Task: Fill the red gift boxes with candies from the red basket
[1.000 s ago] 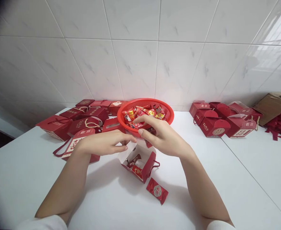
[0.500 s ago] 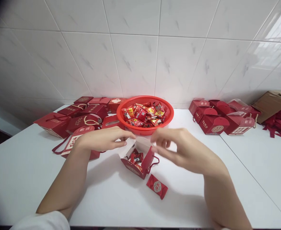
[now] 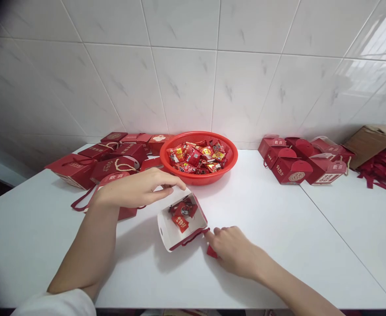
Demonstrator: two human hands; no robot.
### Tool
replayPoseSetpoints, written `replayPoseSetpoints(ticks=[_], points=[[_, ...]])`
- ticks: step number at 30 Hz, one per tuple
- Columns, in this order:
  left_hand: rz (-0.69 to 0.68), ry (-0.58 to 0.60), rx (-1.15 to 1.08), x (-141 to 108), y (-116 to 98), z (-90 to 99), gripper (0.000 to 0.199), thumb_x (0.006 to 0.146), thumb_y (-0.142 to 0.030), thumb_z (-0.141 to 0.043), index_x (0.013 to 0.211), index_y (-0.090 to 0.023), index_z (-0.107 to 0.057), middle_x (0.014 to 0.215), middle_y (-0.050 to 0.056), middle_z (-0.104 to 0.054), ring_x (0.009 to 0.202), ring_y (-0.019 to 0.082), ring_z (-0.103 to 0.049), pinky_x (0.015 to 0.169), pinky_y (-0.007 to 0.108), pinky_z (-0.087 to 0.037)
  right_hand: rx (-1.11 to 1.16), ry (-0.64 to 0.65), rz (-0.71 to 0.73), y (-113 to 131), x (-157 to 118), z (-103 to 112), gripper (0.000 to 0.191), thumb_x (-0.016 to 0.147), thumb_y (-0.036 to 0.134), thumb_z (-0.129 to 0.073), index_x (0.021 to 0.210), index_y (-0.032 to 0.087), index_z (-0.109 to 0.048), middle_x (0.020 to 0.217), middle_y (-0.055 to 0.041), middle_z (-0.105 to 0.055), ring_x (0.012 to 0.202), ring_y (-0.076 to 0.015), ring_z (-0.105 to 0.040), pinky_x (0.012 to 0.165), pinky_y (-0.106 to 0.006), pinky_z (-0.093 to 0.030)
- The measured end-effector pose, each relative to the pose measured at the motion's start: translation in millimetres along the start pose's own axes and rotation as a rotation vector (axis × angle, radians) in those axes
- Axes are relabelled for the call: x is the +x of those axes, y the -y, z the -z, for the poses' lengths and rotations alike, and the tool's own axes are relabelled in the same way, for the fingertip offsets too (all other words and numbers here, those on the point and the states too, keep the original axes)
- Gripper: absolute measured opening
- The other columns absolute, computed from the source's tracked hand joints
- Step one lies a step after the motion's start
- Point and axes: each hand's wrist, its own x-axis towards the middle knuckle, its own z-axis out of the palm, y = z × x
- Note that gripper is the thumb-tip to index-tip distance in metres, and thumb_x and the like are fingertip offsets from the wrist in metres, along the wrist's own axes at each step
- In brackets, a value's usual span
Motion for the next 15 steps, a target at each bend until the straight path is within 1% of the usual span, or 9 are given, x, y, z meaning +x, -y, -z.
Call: replayPoseSetpoints(ticks=[2, 3, 4, 6, 8, 9, 10, 11, 15], points=[[0.001, -0.016, -0.014, 0.6, 0.4, 0.3, 0.035, 0.092, -0.011, -0.044, 0.114, -0.020, -0.070, 0.107, 0.003, -0.075, 0.085, 0.015, -0.069, 0.074, 0.024, -0.048, 0.036, 0.017, 0.015, -15.3, -16.4, 21.3, 0.028, 0.079, 0.006, -0.056, 0.103, 0.018, -0.062, 0.091, -0.0088, -0.073, 0.078, -0.0261, -0.070, 0.064, -0.031, -0.045], [-0.003, -0.025, -0.017, 1.4, 0.9, 0.2, 0.035, 0.092, -0.011, -0.044, 0.114, -0.020, -0.070, 0.106, 0.003, -0.075, 0.083, 0.015, -0.069, 0.073, 0.024, -0.048, 0.096, -0.019, 0.006, -22.5, -25.3, 34.2, 0.022, 0.080, 0.010, -0.058, 0.099, 0.020, -0.062, 0.090, -0.0067, -0.073, 0.076, -0.0238, -0.069, 0.062, -0.030, -0.045], [-0.011, -0.035, -0.021, 2.6, 1.5, -0.2, 0.035, 0.092, -0.011, -0.044, 0.114, -0.020, -0.070, 0.105, 0.003, -0.075, 0.082, 0.015, -0.069, 0.073, 0.024, -0.048, 0.167, -0.091, 0.018, -28.4, -33.5, 47.4, 0.019, 0.084, 0.014, -0.059, 0.101, 0.022, -0.062, 0.088, -0.0045, -0.072, 0.073, -0.0212, -0.068, 0.060, -0.029, -0.046], [-0.029, -0.055, -0.028, 5.2, 2.9, -1.3, 0.033, 0.092, -0.011, -0.045, 0.111, -0.019, -0.070, 0.104, 0.003, -0.075, 0.084, 0.015, -0.068, 0.073, 0.024, -0.048, 0.300, -0.328, 0.103, -33.7, -44.3, 71.4, 0.024, 0.091, 0.025, -0.060, 0.115, 0.026, -0.059, 0.090, -0.0016, -0.072, 0.075, -0.0184, -0.069, 0.067, -0.029, -0.052], [-0.034, -0.067, -0.040, 7.4, 3.9, -2.6, 0.032, 0.091, -0.011, -0.044, 0.108, -0.019, -0.070, 0.101, 0.003, -0.075, 0.084, 0.016, -0.068, 0.072, 0.024, -0.047, 0.366, -0.611, 0.209, -29.7, -44.8, 88.1, 0.038, 0.094, 0.032, -0.060, 0.130, 0.028, -0.052, 0.099, -0.0025, -0.073, 0.083, -0.0187, -0.070, 0.078, -0.032, -0.056], [-0.033, -0.069, -0.046, 8.1, 4.1, -3.1, 0.030, 0.091, -0.011, -0.045, 0.106, -0.018, -0.070, 0.099, 0.003, -0.074, 0.083, 0.016, -0.068, 0.070, 0.024, -0.047, 0.368, -0.713, 0.247, -25.2, -41.2, 93.3, 0.043, 0.094, 0.034, -0.061, 0.135, 0.028, -0.049, 0.105, -0.0037, -0.073, 0.089, -0.0194, -0.071, 0.082, -0.033, -0.057], [-0.031, -0.071, -0.051, 8.5, 4.0, -3.5, 0.029, 0.091, -0.012, -0.045, 0.105, -0.018, -0.069, 0.097, 0.003, -0.074, 0.081, 0.016, -0.067, 0.069, 0.024, -0.047, 0.350, -0.773, 0.271, -19.9, -35.9, 96.7, 0.046, 0.094, 0.035, -0.061, 0.138, 0.029, -0.047, 0.111, -0.0048, -0.072, 0.093, -0.0202, -0.071, 0.084, -0.034, -0.058], [-0.030, -0.072, -0.055, 8.6, 3.9, -3.8, 0.028, 0.091, -0.012, -0.045, 0.105, -0.018, -0.069, 0.096, 0.003, -0.073, 0.080, 0.016, -0.067, 0.069, 0.024, -0.047, 0.315, -0.794, 0.282, -14.5, -29.7, 98.8, 0.047, 0.095, 0.034, -0.060, 0.140, 0.029, -0.046, 0.115, -0.0055, -0.071, 0.097, -0.0210, -0.071, 0.085, -0.034, -0.058], [-0.031, -0.070, -0.057, 8.1, 3.5, -4.0, 0.025, 0.093, -0.016, -0.046, 0.104, -0.019, -0.068, 0.092, 0.004, -0.072, 0.078, 0.016, -0.066, 0.068, 0.025, -0.047, 0.136, -0.780, 0.281, -2.9, -10.9, 103.2, 0.046, 0.097, 0.031, -0.057, 0.141, 0.027, -0.047, 0.122, -0.0077, -0.070, 0.103, -0.0242, -0.070, 0.082, -0.037, -0.059]])
